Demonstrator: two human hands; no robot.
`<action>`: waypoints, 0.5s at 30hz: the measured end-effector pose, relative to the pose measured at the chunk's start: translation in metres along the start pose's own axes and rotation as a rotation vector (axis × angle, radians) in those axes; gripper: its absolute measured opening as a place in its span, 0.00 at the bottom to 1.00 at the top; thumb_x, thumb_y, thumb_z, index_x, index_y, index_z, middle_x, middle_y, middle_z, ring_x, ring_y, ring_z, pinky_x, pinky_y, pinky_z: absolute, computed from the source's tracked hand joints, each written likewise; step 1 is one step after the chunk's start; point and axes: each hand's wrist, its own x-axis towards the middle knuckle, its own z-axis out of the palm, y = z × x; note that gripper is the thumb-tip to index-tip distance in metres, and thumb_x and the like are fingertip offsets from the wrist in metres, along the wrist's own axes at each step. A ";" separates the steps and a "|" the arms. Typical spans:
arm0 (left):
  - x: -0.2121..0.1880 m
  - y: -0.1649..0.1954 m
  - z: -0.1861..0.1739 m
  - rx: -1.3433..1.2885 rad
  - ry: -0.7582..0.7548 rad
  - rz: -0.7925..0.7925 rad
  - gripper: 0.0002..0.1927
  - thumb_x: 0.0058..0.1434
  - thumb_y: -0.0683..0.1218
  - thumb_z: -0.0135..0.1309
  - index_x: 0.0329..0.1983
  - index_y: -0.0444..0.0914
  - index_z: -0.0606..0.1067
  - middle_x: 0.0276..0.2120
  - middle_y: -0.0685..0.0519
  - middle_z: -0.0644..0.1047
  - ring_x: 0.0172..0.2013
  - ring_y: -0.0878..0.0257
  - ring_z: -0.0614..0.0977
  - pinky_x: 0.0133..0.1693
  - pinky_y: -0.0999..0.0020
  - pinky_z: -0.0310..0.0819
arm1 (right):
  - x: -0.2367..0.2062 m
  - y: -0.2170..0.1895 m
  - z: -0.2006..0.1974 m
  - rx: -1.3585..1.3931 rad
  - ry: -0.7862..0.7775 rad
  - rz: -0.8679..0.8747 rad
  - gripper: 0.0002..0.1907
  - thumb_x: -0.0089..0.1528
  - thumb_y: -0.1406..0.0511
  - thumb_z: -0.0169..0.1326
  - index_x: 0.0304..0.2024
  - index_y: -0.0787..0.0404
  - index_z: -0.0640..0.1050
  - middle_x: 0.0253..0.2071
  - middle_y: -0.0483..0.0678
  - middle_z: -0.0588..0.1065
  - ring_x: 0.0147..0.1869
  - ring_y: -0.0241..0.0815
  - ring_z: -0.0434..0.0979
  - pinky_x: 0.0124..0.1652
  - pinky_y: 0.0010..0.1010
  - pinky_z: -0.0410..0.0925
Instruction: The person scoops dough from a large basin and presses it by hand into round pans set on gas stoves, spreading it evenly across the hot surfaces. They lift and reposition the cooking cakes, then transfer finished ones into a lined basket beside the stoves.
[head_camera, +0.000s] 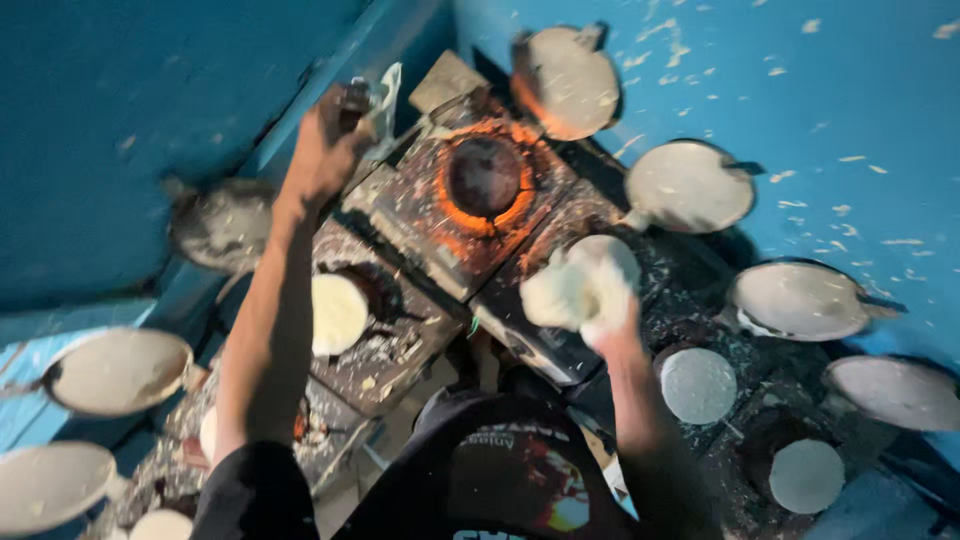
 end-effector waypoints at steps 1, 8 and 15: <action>-0.033 -0.002 -0.010 0.009 -0.014 0.135 0.16 0.64 0.40 0.56 0.54 0.32 0.71 0.45 0.47 0.77 0.48 0.59 0.78 0.52 0.61 0.73 | 0.021 0.003 0.004 0.037 0.028 -0.001 0.27 0.70 0.55 0.38 0.64 0.62 0.73 0.64 0.54 0.72 0.66 0.48 0.74 0.63 0.42 0.68; -0.234 -0.069 -0.032 0.497 -0.018 -0.161 0.17 0.62 0.44 0.57 0.54 0.35 0.73 0.54 0.37 0.76 0.50 0.36 0.79 0.50 0.47 0.75 | 0.209 0.044 0.088 -1.164 -0.230 0.008 0.22 0.69 0.58 0.46 0.61 0.60 0.76 0.61 0.55 0.77 0.65 0.48 0.78 0.62 0.40 0.70; -0.326 -0.108 -0.006 0.522 0.135 -0.122 0.18 0.58 0.41 0.58 0.52 0.33 0.76 0.60 0.39 0.73 0.63 0.40 0.73 0.63 0.52 0.69 | 0.208 0.099 0.152 -1.906 -0.118 -0.366 0.22 0.69 0.58 0.51 0.59 0.65 0.77 0.69 0.62 0.67 0.71 0.63 0.67 0.67 0.49 0.62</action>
